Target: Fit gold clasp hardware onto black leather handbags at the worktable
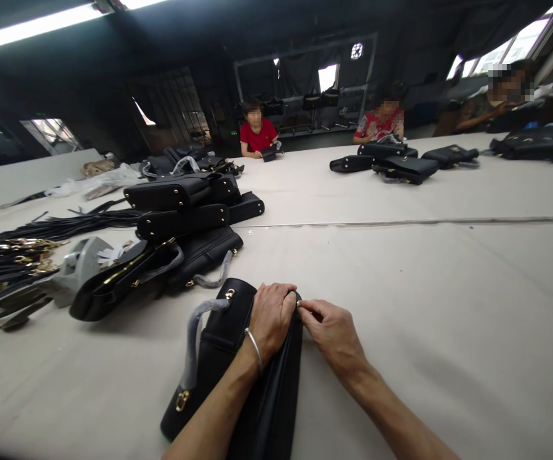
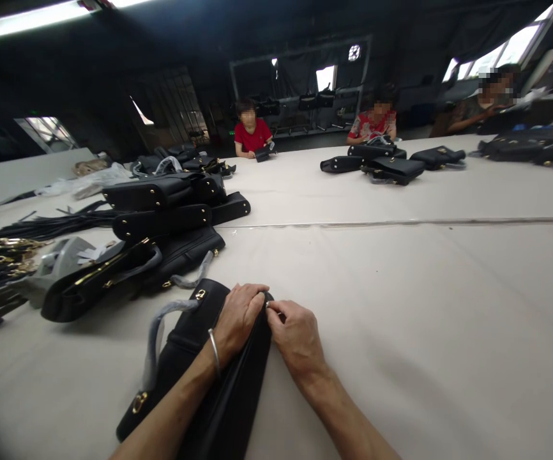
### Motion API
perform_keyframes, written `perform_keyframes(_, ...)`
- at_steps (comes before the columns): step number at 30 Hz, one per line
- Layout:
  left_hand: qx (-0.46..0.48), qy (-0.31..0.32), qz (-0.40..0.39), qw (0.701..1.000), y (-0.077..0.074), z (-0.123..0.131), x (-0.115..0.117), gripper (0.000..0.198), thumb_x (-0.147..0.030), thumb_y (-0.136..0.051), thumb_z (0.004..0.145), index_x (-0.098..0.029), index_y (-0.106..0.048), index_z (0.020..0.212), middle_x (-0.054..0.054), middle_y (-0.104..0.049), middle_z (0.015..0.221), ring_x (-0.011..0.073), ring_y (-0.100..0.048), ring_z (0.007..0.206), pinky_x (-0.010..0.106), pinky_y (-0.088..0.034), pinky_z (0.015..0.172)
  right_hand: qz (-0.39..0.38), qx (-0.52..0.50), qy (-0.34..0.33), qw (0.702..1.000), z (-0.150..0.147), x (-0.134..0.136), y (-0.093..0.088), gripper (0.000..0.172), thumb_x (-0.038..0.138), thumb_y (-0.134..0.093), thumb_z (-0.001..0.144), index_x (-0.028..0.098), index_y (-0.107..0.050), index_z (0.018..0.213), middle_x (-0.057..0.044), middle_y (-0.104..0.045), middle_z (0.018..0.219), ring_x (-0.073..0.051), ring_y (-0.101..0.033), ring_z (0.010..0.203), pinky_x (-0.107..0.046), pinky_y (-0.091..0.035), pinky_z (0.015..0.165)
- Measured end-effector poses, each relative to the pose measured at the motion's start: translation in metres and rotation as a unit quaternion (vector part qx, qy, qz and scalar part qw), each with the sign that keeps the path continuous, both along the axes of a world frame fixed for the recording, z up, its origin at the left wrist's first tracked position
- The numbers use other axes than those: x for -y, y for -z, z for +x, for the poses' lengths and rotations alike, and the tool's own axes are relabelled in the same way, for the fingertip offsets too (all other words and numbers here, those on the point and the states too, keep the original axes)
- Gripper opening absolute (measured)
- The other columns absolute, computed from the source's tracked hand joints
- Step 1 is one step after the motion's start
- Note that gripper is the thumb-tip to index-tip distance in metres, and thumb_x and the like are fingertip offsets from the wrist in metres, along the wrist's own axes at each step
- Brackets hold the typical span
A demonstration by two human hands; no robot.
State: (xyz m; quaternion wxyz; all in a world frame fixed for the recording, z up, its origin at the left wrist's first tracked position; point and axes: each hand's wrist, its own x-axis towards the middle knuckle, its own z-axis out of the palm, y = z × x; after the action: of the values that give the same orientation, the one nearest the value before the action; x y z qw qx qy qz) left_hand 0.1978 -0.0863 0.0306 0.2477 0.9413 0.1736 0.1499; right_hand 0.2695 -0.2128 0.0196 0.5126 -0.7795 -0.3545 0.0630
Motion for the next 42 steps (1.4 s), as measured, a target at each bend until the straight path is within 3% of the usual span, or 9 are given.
perform_keyframes(7,0.034,-0.048,-0.005,0.998,0.003,-0.002,0.007,0.032,-0.024,-0.031,0.101,-0.023,-0.061,0.110,0.003,-0.068,0.114,0.0207,-0.057,0.113,0.051,-0.028,0.113,-0.046,-0.033,-0.037,0.998,0.009,-0.004,-0.016,0.022,0.028,-0.057,0.083,0.023,-0.076,0.071,-0.001,-0.074,0.069,-0.019,-0.069,0.063,-0.027,-0.052,0.060)
perform_keyframes(15,0.072,-0.065,0.010,0.995,0.004,-0.006,0.010,0.027,-0.022,-0.037,0.100,-0.023,-0.063,0.105,0.002,-0.070,0.105,0.0211,-0.061,0.106,0.054,-0.033,0.110,-0.063,-0.075,0.003,0.995,0.005,-0.014,-0.018,0.019,0.026,-0.057,0.074,0.021,-0.069,0.060,0.000,-0.066,0.050,-0.018,-0.063,0.047,-0.025,-0.048,0.047)
perform_keyframes(20,0.081,-0.063,0.009,0.995,0.005,-0.006,0.008,0.028,-0.020,-0.036,0.100,-0.024,-0.064,0.103,0.002,-0.070,0.105,0.0207,-0.061,0.105,0.054,-0.033,0.110,-0.031,-0.096,0.006,0.995,0.004,-0.015,-0.007,0.020,0.029,-0.054,0.077,0.020,-0.069,0.068,0.000,-0.067,0.054,-0.017,-0.064,0.051,-0.026,-0.050,0.050)
perform_keyframes(27,0.074,-0.057,-0.003,0.996,0.005,-0.006,0.007,0.028,-0.022,-0.035,0.101,-0.025,-0.063,0.105,0.001,-0.069,0.108,0.0203,-0.059,0.108,0.052,-0.030,0.111,-0.032,-0.140,-0.051,0.988,0.013,-0.007,-0.005,0.026,0.038,-0.058,0.082,0.018,-0.073,0.075,-0.003,-0.073,0.067,-0.020,-0.071,0.063,-0.027,-0.057,0.059)
perform_keyframes(36,0.067,-0.060,-0.020,0.996,0.005,-0.004,0.005,0.027,-0.024,-0.037,0.101,-0.025,-0.063,0.107,0.001,-0.069,0.110,0.0199,-0.058,0.111,0.050,-0.028,0.113,-0.046,0.000,0.010,0.999,0.003,-0.014,-0.005,0.021,0.031,-0.054,0.081,0.021,-0.069,0.072,-0.004,-0.070,0.071,-0.020,-0.063,0.066,-0.031,-0.047,0.065)
perform_keyframes(42,0.059,-0.054,-0.036,0.996,0.002,-0.005,0.003,0.027,-0.025,-0.037,0.101,-0.024,-0.063,0.108,0.000,-0.069,0.111,0.0187,-0.059,0.112,0.049,-0.027,0.113,-0.068,-0.017,0.030,0.997,0.028,-0.009,0.006,0.019,0.030,-0.051,0.080,0.022,-0.065,0.071,0.001,-0.064,0.056,-0.017,-0.061,0.053,-0.026,-0.046,0.054)
